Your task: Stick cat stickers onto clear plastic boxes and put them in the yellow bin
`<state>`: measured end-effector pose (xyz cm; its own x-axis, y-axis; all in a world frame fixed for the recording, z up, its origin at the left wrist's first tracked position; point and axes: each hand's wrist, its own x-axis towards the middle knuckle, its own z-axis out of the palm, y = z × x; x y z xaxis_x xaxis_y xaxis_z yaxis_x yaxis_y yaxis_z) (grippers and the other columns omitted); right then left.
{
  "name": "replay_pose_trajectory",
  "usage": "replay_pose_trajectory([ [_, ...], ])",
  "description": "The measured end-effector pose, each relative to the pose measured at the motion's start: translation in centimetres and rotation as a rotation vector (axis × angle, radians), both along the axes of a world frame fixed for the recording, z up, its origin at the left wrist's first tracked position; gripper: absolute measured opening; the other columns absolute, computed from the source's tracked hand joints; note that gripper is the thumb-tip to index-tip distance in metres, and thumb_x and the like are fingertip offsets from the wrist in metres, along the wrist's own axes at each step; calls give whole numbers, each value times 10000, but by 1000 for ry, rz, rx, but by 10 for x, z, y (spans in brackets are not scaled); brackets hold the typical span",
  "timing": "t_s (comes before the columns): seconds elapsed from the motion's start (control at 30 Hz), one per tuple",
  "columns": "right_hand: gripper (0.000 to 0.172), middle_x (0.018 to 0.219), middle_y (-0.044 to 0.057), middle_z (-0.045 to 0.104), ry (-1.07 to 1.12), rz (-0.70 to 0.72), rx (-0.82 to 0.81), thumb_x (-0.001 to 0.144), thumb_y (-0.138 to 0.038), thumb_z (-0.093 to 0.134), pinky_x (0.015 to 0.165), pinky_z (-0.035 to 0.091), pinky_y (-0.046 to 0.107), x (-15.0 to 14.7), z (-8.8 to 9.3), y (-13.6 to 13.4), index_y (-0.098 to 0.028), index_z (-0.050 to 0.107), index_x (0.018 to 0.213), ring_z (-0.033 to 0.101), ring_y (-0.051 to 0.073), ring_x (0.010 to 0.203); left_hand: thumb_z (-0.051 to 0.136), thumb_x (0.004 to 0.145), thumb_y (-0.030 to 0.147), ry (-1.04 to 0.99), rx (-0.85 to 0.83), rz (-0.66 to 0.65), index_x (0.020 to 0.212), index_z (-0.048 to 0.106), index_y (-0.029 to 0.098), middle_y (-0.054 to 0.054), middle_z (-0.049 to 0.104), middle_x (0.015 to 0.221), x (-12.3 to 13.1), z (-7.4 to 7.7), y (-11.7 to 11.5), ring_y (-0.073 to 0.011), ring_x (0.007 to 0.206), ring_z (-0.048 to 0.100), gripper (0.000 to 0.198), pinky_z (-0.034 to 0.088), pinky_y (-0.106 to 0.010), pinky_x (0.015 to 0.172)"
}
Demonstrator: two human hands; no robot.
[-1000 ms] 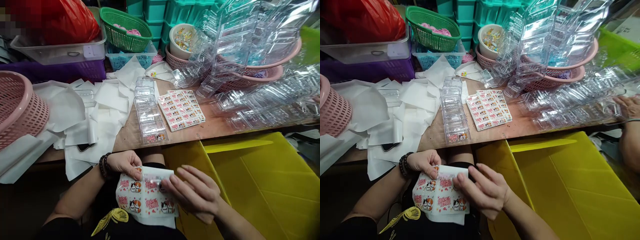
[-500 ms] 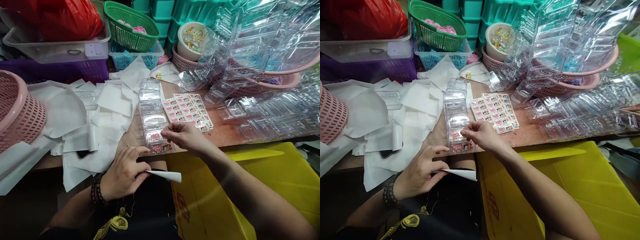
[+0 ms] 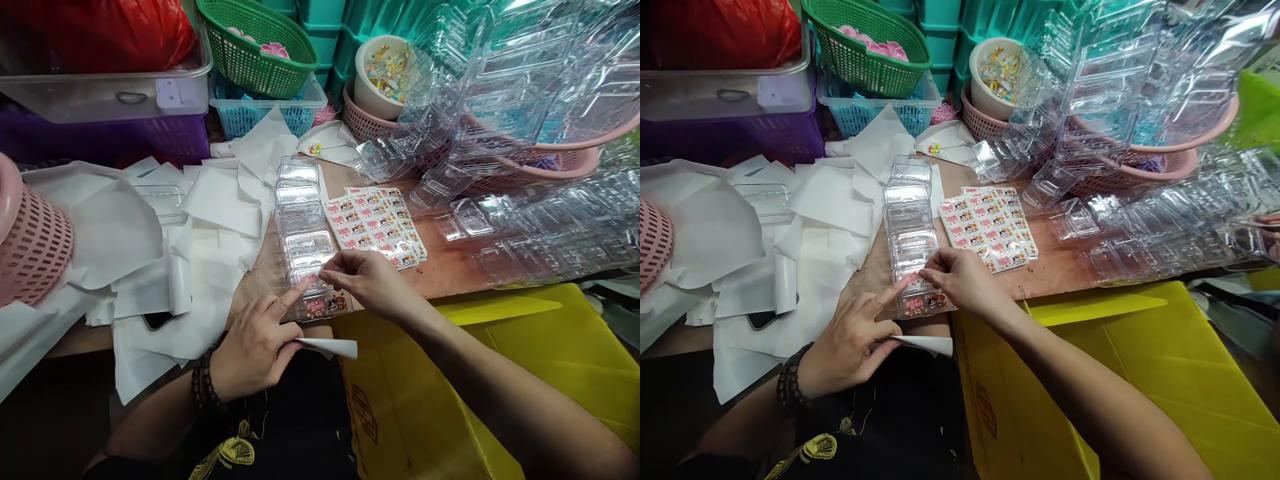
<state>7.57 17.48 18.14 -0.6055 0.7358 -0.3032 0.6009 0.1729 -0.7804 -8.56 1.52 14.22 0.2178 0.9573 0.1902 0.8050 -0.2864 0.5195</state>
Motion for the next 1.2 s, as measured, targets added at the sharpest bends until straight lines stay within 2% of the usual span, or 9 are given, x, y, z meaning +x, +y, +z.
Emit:
replay_pose_trajectory([
  [0.27,381,781,78,687,-174,-104,752,941,-452,557,630,458,313,25,9,-24,-170,605,1192,631,208,669,688,795,124,-8,-4,9,787,698,210,-17,383,1589,-5,7,0,-295,1072,543,87,514,-509,885],
  [0.37,383,992,119,699,84,166,672,904,-507,608,753,500,328,36,19,-52,-190,628,1119,658,228,890,678,817,128,-104,45,2,808,710,209,-65,479,1524,-4,13,-6,-313,1166,548,88,500,-520,951],
  [0.47,164,905,59,728,103,404,495,903,-354,655,745,485,309,43,22,-76,-218,667,994,668,193,824,666,865,180,-389,-14,-5,911,731,202,-94,725,1169,-5,19,-12,-232,988,667,83,569,-389,860],
  [0.63,141,908,54,761,-58,346,356,873,-271,683,775,497,343,49,20,-86,-224,692,1006,692,213,827,755,805,302,-758,-394,179,905,775,169,-35,779,801,-3,13,-15,-156,681,708,167,565,-226,615],
  [0.77,130,911,39,764,31,256,436,840,-273,732,917,469,425,46,19,-93,-230,696,958,689,221,863,739,812,403,-833,-514,192,830,786,131,-63,778,748,7,3,-17,-170,656,701,277,535,-229,587],
  [0.93,81,755,-7,746,185,109,373,890,-257,676,705,516,298,47,7,-100,-227,702,819,683,154,695,772,785,443,-1045,-574,174,1044,754,131,-81,785,926,13,-2,-20,-170,772,704,407,549,-243,699],
  [1.0,79,832,6,761,257,99,632,901,-222,650,746,520,317,48,-2,-102,-240,717,863,694,160,760,781,753,515,-1121,-643,194,934,761,109,-76,772,829,15,-4,-19,-156,704,677,445,527,-234,644],
  [1.13,179,979,-30,762,372,233,1520,847,-116,657,1024,425,374,50,-18,-103,-280,726,824,659,154,941,814,661,603,-1343,-809,178,835,741,92,-45,714,693,19,-7,-16,-130,599,615,545,500,-240,595],
  [1.2,185,964,-21,765,307,341,1631,855,-117,628,1059,407,399,50,-20,-103,-263,720,788,652,159,944,859,635,541,-1378,-816,168,869,738,97,-38,711,724,21,-9,-15,-130,632,617,516,508,-248,636],
])
